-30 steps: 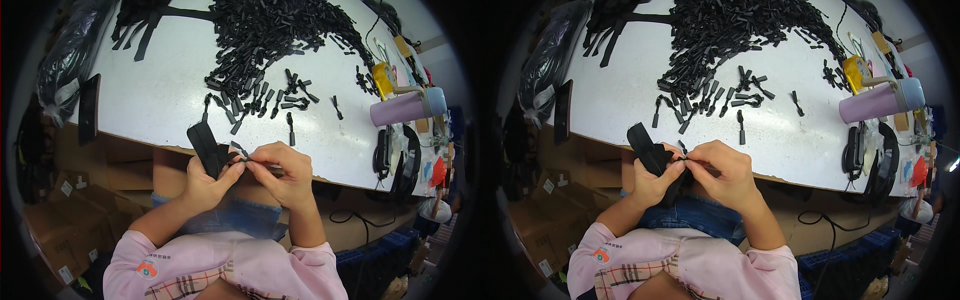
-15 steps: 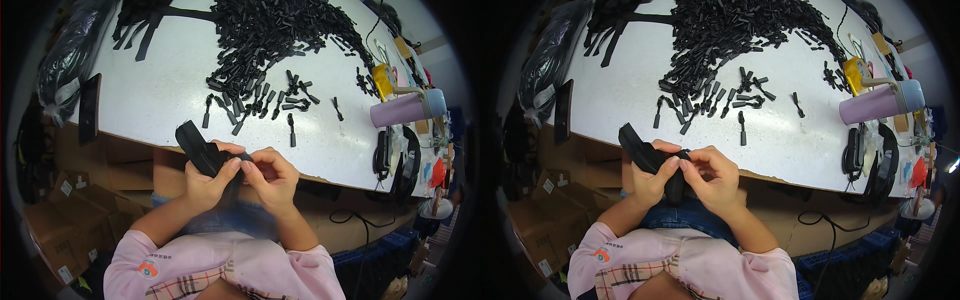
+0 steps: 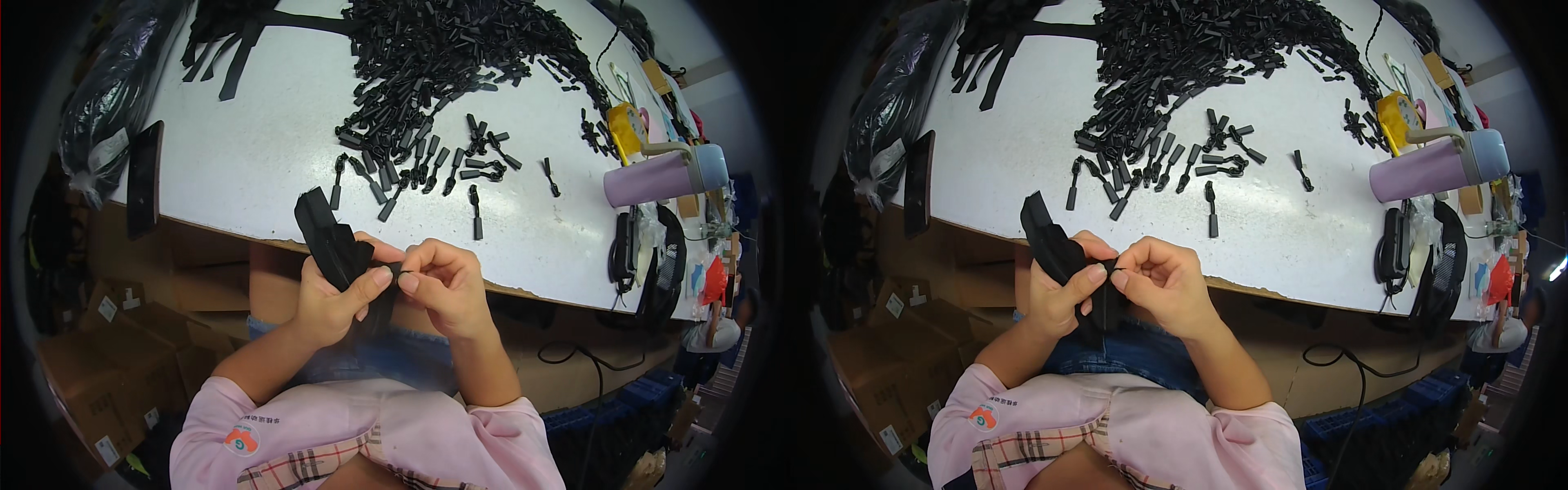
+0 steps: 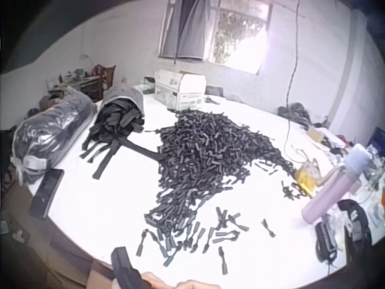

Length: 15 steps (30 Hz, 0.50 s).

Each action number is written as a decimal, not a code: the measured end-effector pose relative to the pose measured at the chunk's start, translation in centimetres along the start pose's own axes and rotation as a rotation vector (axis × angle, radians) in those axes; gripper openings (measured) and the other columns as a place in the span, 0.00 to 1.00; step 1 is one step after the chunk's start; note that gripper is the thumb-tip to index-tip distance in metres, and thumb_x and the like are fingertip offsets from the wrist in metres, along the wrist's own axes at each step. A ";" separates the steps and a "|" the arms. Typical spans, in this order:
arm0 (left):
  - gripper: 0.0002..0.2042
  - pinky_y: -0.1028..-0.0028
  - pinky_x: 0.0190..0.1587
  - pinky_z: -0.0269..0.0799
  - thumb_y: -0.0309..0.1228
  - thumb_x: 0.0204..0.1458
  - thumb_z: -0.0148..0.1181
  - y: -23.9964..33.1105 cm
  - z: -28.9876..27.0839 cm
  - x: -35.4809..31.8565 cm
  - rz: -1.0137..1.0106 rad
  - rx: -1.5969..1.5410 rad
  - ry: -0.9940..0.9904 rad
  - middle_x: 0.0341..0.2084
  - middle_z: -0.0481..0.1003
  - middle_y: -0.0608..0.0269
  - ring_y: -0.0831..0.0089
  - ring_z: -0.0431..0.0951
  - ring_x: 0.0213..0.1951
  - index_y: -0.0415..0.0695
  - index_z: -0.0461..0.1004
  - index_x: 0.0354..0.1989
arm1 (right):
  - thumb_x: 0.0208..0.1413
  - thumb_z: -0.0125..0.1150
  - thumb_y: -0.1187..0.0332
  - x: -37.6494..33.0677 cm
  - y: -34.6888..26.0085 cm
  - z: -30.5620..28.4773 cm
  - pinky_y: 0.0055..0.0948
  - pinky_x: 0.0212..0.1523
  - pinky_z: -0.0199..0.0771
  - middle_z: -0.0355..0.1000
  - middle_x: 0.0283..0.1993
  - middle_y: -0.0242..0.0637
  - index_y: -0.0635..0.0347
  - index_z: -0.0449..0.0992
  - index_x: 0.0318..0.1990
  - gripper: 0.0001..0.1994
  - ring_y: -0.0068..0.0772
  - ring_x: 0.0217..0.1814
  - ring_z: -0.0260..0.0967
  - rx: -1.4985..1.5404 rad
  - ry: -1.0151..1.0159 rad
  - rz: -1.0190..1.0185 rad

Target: Assembling zipper sliders onto zipper tapes by hand at a workbench.

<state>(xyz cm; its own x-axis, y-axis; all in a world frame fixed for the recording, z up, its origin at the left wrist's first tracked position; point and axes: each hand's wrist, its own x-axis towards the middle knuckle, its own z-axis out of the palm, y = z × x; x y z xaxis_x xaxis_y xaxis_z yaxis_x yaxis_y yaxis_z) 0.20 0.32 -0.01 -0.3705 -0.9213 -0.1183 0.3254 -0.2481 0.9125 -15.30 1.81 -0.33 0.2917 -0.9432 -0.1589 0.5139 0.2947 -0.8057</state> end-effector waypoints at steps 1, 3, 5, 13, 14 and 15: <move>0.08 0.89 0.13 0.53 0.25 0.43 0.53 0.0 0.0 0.0 -0.017 -0.023 0.005 0.26 0.66 0.63 0.86 0.61 0.16 0.35 0.68 0.31 | 0.45 0.53 0.78 0.0 0.0 0.1 0.12 0.24 0.60 0.65 0.25 0.30 0.66 0.67 0.28 0.02 0.12 0.23 0.59 0.001 0.000 0.000; 0.08 0.89 0.13 0.53 0.25 0.43 0.53 0.1 0.1 0.0 -0.007 -0.004 0.016 0.26 0.66 0.63 0.87 0.61 0.16 0.35 0.67 0.31 | 0.45 0.53 0.78 0.1 -0.1 0.5 0.10 0.21 0.58 0.65 0.25 0.30 0.66 0.67 0.28 0.02 0.11 0.23 0.59 0.039 0.033 -0.016; 0.08 0.89 0.13 0.53 0.25 0.43 0.53 0.1 0.2 0.0 0.003 0.013 0.024 0.26 0.66 0.63 0.87 0.61 0.15 0.35 0.67 0.31 | 0.46 0.52 0.78 0.1 0.1 1.1 0.10 0.20 0.57 0.65 0.25 0.29 0.66 0.67 0.28 0.02 0.10 0.22 0.58 -0.053 0.103 -0.083; 0.08 0.84 0.30 0.62 0.25 0.46 0.51 -0.4 0.5 -0.2 0.126 0.196 0.114 0.31 0.67 0.63 0.84 0.67 0.27 0.36 0.68 0.34 | 0.46 0.51 0.78 0.1 2.2 1.3 0.12 0.17 0.52 0.62 0.22 0.29 0.66 0.67 0.28 0.02 0.09 0.18 0.52 -0.649 0.284 -0.500; 0.08 0.84 0.30 0.62 0.25 0.46 0.51 -0.1 0.6 -0.3 0.126 0.197 0.115 0.31 0.67 0.63 0.84 0.67 0.27 0.36 0.68 0.34 | 0.47 0.51 0.77 0.1 2.0 1.0 0.12 0.17 0.51 0.62 0.22 0.29 0.66 0.67 0.29 0.02 0.09 0.18 0.52 -0.661 0.230 -0.467; 0.08 0.83 0.33 0.63 0.25 0.46 0.51 0.3 0.7 -0.4 0.086 0.190 0.117 0.30 0.67 0.63 0.82 0.67 0.30 0.36 0.68 0.34 | 0.47 0.51 0.77 0.1 1.9 0.8 0.12 0.18 0.51 0.62 0.22 0.29 0.66 0.67 0.29 0.02 0.10 0.18 0.52 -0.674 0.178 -0.432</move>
<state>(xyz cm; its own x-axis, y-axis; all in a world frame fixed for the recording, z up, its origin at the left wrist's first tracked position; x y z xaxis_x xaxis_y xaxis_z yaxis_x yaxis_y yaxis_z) -0.17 0.82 0.59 -0.2420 -0.9676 -0.0718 0.1772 -0.1168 0.9772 -13.60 2.40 -1.44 0.0177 -0.9793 0.2017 -0.0597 -0.2024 -0.9775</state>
